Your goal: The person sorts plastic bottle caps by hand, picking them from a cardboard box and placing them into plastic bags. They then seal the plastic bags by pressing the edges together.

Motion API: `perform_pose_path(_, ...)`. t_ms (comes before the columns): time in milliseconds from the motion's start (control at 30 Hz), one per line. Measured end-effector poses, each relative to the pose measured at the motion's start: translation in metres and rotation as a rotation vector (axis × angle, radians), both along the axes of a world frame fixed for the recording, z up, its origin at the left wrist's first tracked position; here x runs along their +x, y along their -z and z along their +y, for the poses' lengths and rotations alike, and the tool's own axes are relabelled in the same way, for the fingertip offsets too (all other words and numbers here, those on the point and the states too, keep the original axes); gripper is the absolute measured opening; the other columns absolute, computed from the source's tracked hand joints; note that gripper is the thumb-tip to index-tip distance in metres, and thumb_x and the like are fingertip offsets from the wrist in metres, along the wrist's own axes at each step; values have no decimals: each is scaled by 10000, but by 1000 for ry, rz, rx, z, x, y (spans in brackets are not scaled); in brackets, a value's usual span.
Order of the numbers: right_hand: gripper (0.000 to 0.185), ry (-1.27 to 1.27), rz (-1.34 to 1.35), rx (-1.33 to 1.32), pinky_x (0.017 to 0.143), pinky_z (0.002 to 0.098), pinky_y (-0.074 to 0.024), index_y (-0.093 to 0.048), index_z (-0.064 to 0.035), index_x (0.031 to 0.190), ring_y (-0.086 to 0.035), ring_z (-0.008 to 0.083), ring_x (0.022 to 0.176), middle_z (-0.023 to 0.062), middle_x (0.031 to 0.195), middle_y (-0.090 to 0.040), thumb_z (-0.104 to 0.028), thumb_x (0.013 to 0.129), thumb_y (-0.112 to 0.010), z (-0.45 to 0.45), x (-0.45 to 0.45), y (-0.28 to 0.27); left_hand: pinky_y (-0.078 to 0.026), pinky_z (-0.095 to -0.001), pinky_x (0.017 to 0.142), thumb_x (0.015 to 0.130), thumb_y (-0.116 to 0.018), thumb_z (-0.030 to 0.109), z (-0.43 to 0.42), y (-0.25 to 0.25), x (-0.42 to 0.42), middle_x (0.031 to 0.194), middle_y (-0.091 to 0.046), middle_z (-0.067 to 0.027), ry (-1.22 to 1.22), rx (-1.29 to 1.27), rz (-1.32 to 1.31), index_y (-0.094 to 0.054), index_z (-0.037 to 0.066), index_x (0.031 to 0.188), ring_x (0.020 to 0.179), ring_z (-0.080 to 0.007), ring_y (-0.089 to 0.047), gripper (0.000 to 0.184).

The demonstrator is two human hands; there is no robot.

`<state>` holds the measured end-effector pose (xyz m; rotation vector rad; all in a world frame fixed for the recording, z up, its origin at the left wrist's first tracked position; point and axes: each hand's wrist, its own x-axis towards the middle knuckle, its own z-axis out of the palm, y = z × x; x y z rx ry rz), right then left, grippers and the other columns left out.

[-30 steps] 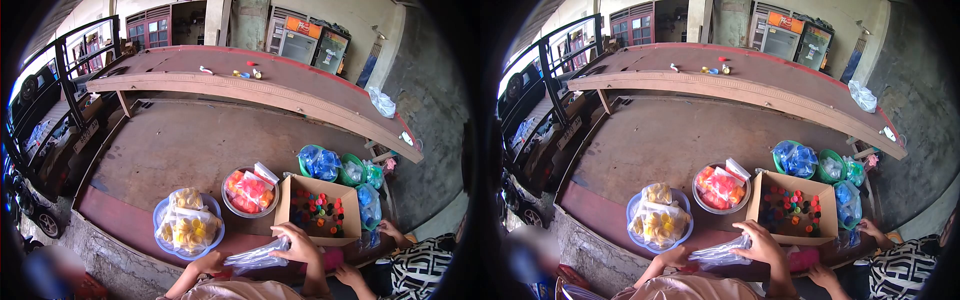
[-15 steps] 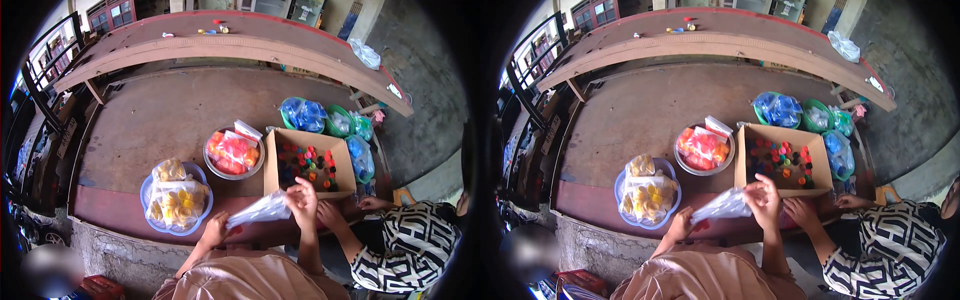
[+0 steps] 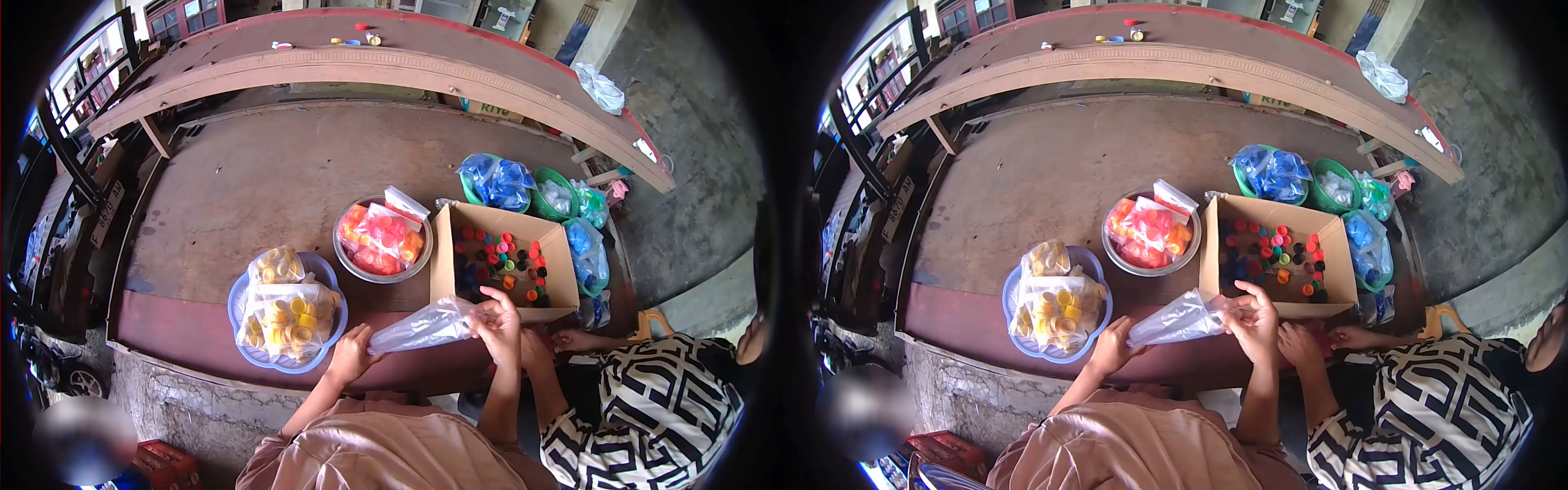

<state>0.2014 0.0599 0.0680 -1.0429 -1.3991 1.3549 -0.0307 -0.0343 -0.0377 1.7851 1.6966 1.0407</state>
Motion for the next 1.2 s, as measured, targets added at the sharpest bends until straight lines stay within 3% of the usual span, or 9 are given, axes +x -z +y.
perform_pose_path(100, 464, 23, -93, 34, 382, 156, -386, -500, -9, 1106, -512, 33, 481, 34, 759, -568, 64, 685, -681, 5, 9, -13, -440, -398, 620, 627, -687, 78, 2, 17, -5, 724, -498, -112, 14, 116, 101, -470, 30, 726, 709, -314, -525, 244)
perform_pose_path(233, 417, 234, 229, 231, 361, 149, -324, -500, -37, 1075, -433, 13, 488, 6, 777, -537, 86, 701, -635, 18, 36, -22, -439, -401, 629, 623, -669, 54, -3, 25, -14, 726, -498, -114, 34, 108, 70, -465, 27, 731, 717, -317, -525, 232)
perform_pose_path(367, 495, 30, 89, 242, 666, 203, -456, -449, -42, 1159, -523, 91, 765, 42, 929, -534, 35, 714, -651, 17, 8, -10, -433, -377, 629, 730, -614, 72, -2, 20, -2, 725, -527, -154, 38, 57, -268, -518, -17, 806, 701, -354, -518, 151)
perform_pose_path(500, 442, -372, 62, 47, 748, 256, -463, -491, -8, 1112, -553, 136, 907, 82, 1036, -545, -26, 718, -690, -5, -26, 53, -444, -344, 644, 861, -545, 160, -7, 3, 8, 786, -596, -161, 78, -265, -522, -566, -2, 975, 673, -189, -555, 199)
perform_pose_path(600, 239, -378, -45, -49, 692, 247, -472, -585, 10, 943, -588, 115, 800, 68, 843, -610, -107, 758, -682, -21, -46, 73, -436, -353, 761, 840, -583, 197, -10, 9, 10, 951, -563, -183, 137, -84, -487, -515, -6, 1088, 868, -273, -561, 327)
perform_pose_path(667, 156, -362, -403, 88, 626, 250, -475, -622, 20, 837, -602, 95, 704, 78, 705, -634, -128, 794, -645, -22, -45, 80, -428, -356, 817, 812, -618, 197, -10, 1, 6, 1064, -521, -193, 99, 53, -413, -467, 15, 1159, 975, -294, -530, 420)
perform_pose_path(833, 135, -362, -228, 511, 577, 306, -459, -634, 15, 827, -599, 216, 628, 108, 699, -607, -78, 736, -666, -20, -63, 45, -428, -369, 859, 774, -664, 193, -2, -66, -9, 1169, -463, -189, 96, 572, -297, -372, 77, 1247, 1073, -299, -483, 568)
perform_pose_path(1000, 81, -320, -230, 612, 556, 285, -444, -622, 9, 788, -585, 204, 627, 101, 730, -604, -4, 713, -652, -15, -58, 21, -451, -374, 822, 703, -658, 109, 0, -110, -34, 1110, -519, -122, 242, 496, 103, -608, 35, 800, 1002, -272, -522, 132)
perform_pose_path(1200, 51, -335, -205, 515, 587, 293, -454, -623, 19, 795, -591, 204, 667, 107, 774, -613, 4, 758, -591, -9, -49, 28, -435, -333, 749, 690, -676, 151, 2, -128, -46, 1053, -532, -46, 360, 557, 281, -627, 110, 817, 925, -202, -524, 142)
